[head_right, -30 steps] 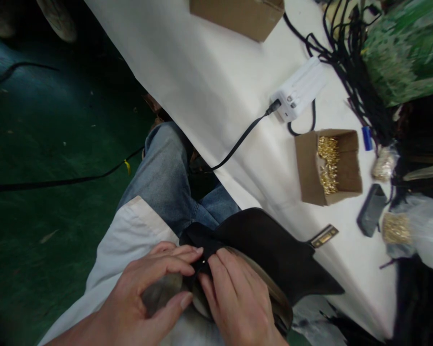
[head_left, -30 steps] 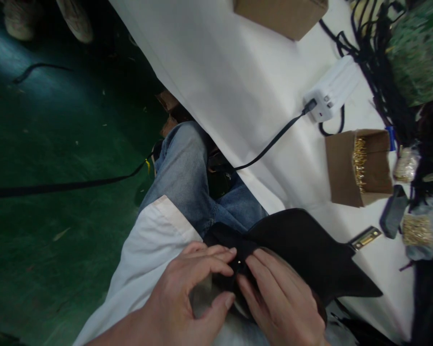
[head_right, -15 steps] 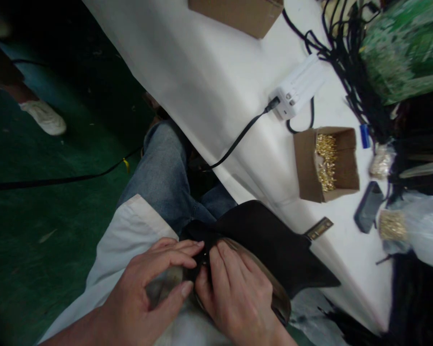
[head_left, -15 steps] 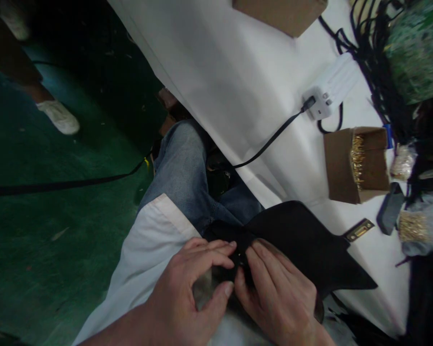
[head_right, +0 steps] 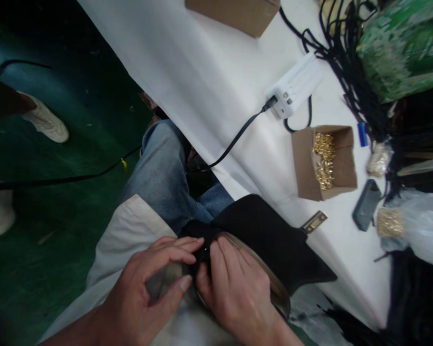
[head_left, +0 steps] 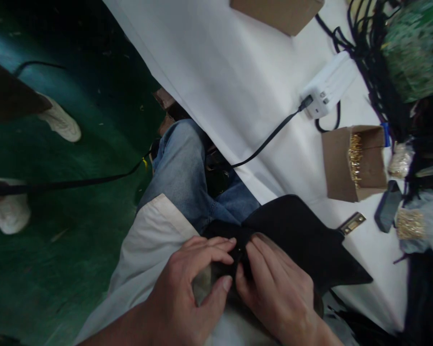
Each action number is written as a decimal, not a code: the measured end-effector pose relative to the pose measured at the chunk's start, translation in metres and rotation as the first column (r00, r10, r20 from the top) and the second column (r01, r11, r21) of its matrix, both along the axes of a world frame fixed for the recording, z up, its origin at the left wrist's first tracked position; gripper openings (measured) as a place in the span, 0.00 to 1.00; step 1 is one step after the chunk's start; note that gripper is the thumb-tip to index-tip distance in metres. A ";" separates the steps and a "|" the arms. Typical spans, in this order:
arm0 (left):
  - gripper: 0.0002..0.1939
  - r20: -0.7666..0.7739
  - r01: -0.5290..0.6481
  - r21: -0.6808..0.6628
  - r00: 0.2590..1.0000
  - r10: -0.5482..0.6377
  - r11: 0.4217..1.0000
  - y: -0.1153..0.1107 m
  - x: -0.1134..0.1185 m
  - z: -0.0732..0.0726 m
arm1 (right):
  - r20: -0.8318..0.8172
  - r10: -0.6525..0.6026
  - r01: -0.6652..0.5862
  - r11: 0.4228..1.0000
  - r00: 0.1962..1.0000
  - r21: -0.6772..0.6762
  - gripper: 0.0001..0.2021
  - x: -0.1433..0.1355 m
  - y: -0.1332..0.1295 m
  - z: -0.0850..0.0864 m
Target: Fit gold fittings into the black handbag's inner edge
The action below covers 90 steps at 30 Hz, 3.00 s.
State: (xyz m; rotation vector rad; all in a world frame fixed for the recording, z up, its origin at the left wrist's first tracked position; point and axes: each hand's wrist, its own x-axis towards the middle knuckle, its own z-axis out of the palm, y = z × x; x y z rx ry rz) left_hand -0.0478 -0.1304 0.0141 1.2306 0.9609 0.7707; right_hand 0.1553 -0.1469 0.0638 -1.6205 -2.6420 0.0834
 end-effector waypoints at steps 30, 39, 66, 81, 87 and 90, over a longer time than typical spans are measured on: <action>0.21 -0.226 0.012 0.033 0.974 -0.004 0.999 -0.005 0.021 0.006 | -0.149 -0.075 0.037 0.969 0.986 -0.246 0.08 0.007 0.007 0.005; 0.12 -0.458 0.155 0.160 0.886 -0.066 0.975 0.002 0.027 0.007 | -0.142 -0.031 0.001 0.978 0.989 -0.208 0.10 -0.001 0.011 0.001; 0.11 -0.334 0.070 0.300 0.942 0.036 0.951 -0.009 0.023 -0.005 | -0.323 -0.274 0.100 0.878 0.906 -0.467 0.10 0.004 0.014 0.008; 0.11 -0.305 0.025 0.424 0.945 0.117 0.905 -0.016 0.019 -0.004 | -0.265 -0.142 0.032 0.925 0.954 -0.379 0.11 0.011 0.009 0.000; 0.12 -0.302 0.038 0.421 0.948 0.101 0.906 -0.018 0.019 -0.003 | -0.275 -0.069 -0.023 0.947 0.959 -0.319 0.12 0.013 0.010 0.000; 0.15 -0.301 0.039 0.426 0.948 0.101 0.904 -0.018 0.019 -0.002 | -0.270 -0.021 -0.063 0.952 0.962 -0.298 0.13 0.012 0.012 0.003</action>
